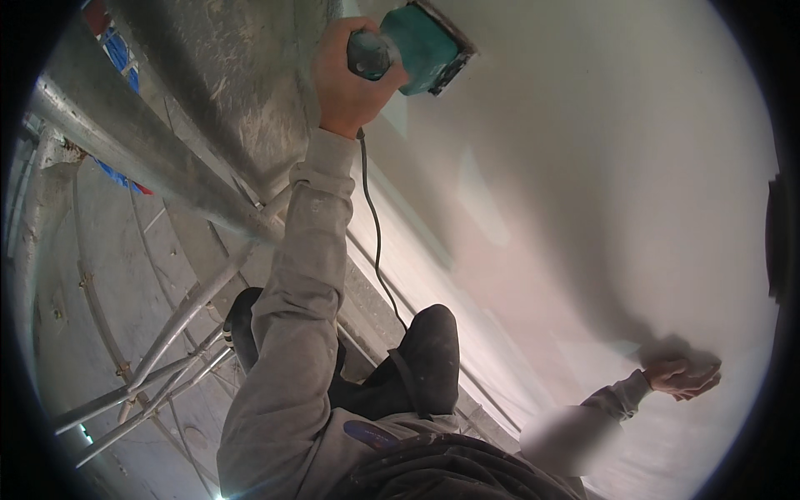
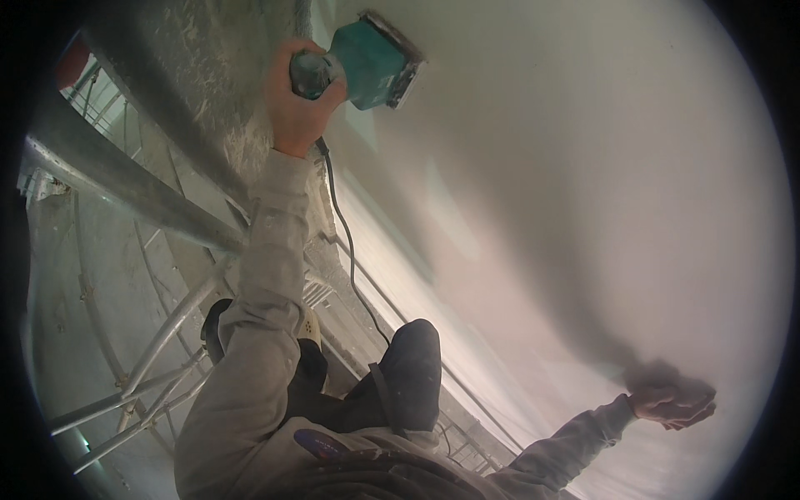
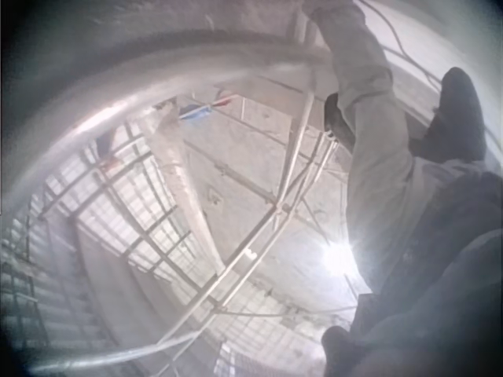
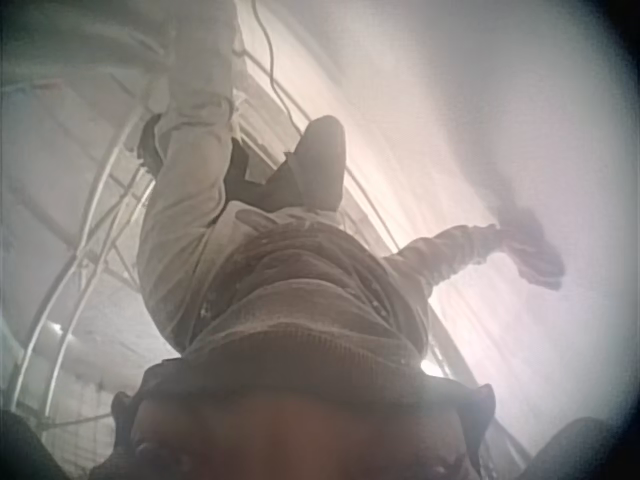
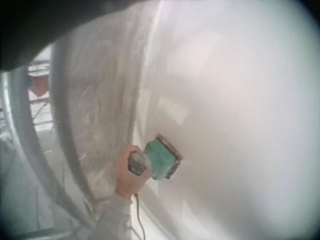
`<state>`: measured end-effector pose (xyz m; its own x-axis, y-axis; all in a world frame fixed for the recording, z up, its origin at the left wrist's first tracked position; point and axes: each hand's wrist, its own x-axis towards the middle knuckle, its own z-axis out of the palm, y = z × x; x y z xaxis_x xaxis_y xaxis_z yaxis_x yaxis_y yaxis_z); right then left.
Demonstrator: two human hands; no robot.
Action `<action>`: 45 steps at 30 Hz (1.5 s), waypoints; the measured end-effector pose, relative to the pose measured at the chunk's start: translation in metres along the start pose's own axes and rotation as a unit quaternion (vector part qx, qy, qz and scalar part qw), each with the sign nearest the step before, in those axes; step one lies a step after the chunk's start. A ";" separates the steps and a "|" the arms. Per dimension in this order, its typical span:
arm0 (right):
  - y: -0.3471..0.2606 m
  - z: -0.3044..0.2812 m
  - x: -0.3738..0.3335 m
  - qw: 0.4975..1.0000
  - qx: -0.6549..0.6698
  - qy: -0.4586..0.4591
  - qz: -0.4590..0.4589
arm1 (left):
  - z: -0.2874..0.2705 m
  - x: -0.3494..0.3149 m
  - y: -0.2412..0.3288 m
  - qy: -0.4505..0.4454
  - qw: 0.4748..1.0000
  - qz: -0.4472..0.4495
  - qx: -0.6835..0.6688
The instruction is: The person uses a handheld electric sander to smooth a white ceiling surface while standing on scaffolding. The person moves the sander across the ceiling in steady strokes, occasionally repositioning to reach adjacent areas.
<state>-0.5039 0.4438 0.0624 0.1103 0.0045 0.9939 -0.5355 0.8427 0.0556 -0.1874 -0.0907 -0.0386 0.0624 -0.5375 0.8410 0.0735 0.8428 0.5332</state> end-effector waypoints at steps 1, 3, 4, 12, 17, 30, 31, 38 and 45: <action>0.007 0.002 -0.003 1.000 0.004 -0.002 0.000 | -0.002 -0.004 -0.002 -0.001 1.000 -0.009 0.007; 0.016 0.005 -0.005 1.000 0.010 -0.004 0.001 | -0.003 -0.010 0.000 -0.002 1.000 -0.026 0.017; 0.015 0.005 -0.004 1.000 0.004 -0.001 0.008 | -0.001 -0.009 0.005 -0.005 1.000 -0.013 0.019; 0.004 -0.001 0.003 1.000 -0.007 0.003 0.007 | 0.022 0.026 0.068 0.029 0.993 0.097 0.055; 0.004 0.002 -0.004 1.000 0.001 0.003 0.004 | 0.002 0.045 0.024 0.029 0.998 -0.052 0.014; -0.013 -0.005 0.001 1.000 -0.020 0.004 -0.016 | 0.009 0.041 0.025 0.042 0.998 -0.030 -0.031; -0.007 -0.005 0.002 0.999 -0.014 0.004 -0.031 | 0.005 0.045 0.022 0.039 0.996 -0.070 -0.026; -0.006 -0.002 -0.003 1.000 -0.022 -0.002 -0.001 | -0.003 0.015 0.004 0.054 0.994 -0.098 0.009; -0.003 -0.002 0.002 1.000 -0.018 -0.007 -0.006 | 0.022 0.024 0.063 0.029 0.999 -0.013 0.011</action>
<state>-0.5003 0.4423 0.0637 0.1050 -0.0136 0.9944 -0.5033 0.8617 0.0649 -0.2036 -0.0497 0.0175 0.1182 -0.5592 0.8206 0.0544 0.8288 0.5569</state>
